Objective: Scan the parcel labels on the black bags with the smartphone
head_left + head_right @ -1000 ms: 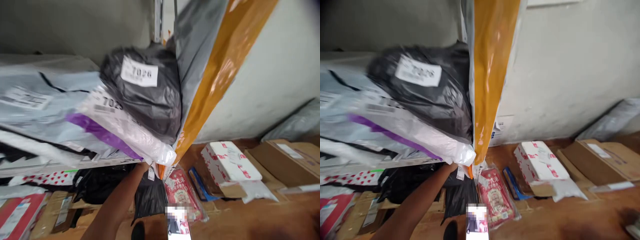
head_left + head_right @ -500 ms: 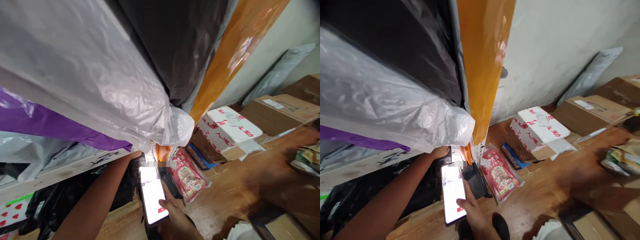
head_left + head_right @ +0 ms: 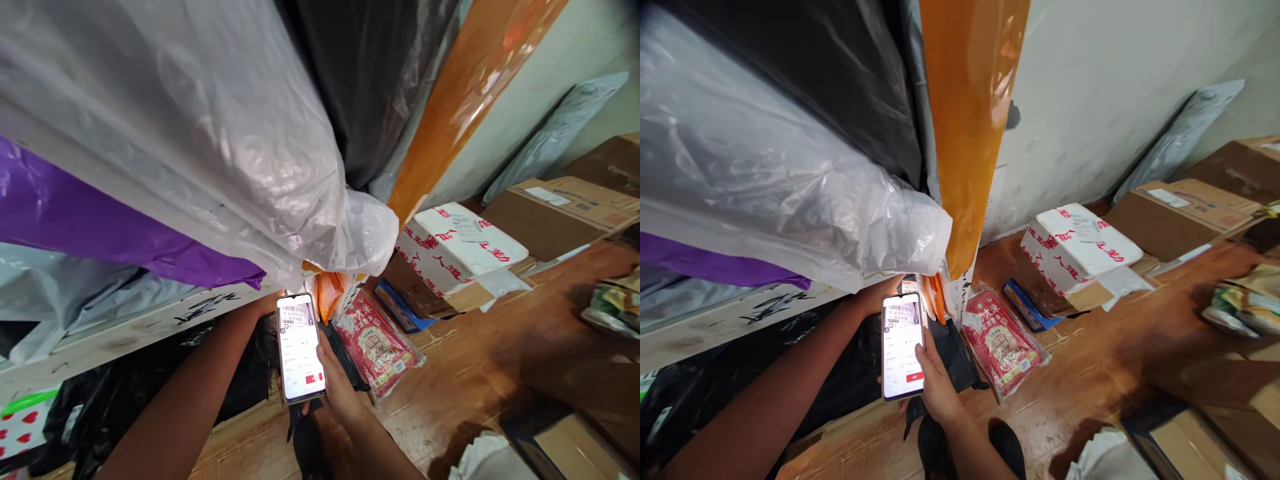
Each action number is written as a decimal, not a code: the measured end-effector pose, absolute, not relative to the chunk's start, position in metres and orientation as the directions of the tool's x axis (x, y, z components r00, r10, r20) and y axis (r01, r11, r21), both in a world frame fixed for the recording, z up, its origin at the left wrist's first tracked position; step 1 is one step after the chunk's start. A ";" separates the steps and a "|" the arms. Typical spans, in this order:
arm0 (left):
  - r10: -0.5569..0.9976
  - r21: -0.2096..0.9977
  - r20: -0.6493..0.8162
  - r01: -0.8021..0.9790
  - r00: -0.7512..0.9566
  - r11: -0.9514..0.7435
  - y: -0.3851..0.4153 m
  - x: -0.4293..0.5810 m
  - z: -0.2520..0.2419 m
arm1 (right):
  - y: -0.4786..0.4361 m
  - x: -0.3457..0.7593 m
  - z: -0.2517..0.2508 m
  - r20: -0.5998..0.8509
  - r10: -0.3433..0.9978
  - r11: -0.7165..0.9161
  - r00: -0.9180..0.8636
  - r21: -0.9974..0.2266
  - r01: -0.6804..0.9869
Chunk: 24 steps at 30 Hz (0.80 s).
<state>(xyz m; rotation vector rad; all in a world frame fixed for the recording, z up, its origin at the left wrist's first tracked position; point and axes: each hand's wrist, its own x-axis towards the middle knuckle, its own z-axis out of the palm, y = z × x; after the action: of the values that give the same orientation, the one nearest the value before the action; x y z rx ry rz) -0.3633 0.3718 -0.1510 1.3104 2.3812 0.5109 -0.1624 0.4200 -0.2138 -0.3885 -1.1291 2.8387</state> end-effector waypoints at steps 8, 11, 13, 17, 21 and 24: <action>0.863 0.481 -0.138 0.729 -0.486 0.487 0.371 -0.363 -0.149 | 0.421 -0.161 -0.211 -0.204 0.159 -0.720 -0.966 -0.693 0.028; 0.864 0.513 -0.151 0.710 -0.480 0.483 0.370 -0.364 -0.152 | 0.421 -0.160 -0.211 -0.210 0.155 -0.712 -0.965 -0.701 0.039; 0.865 0.513 -0.149 0.710 -0.479 0.481 0.370 -0.365 -0.155 | 0.421 -0.160 -0.211 -0.200 0.150 -0.706 -0.968 -0.707 0.037; 0.876 0.550 -0.173 0.694 -0.450 0.465 0.370 -0.368 -0.158 | 0.422 -0.159 -0.211 -0.215 0.140 -0.707 -0.967 -0.705 0.054; 0.876 0.591 -0.224 0.655 -0.427 0.471 0.371 -0.369 -0.159 | 0.423 -0.159 -0.210 -0.220 0.143 -0.717 -0.965 -0.696 0.052; 0.882 0.578 -0.211 0.674 -0.420 0.459 0.372 -0.368 -0.158 | 0.423 -0.159 -0.208 -0.232 0.143 -0.730 -0.962 -0.682 0.056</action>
<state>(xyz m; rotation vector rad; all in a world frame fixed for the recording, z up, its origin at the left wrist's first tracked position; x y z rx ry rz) -0.3681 0.3720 -0.1579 1.2971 2.2229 0.5660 -0.1594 0.4233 -0.2083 -0.4191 -1.1358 2.8477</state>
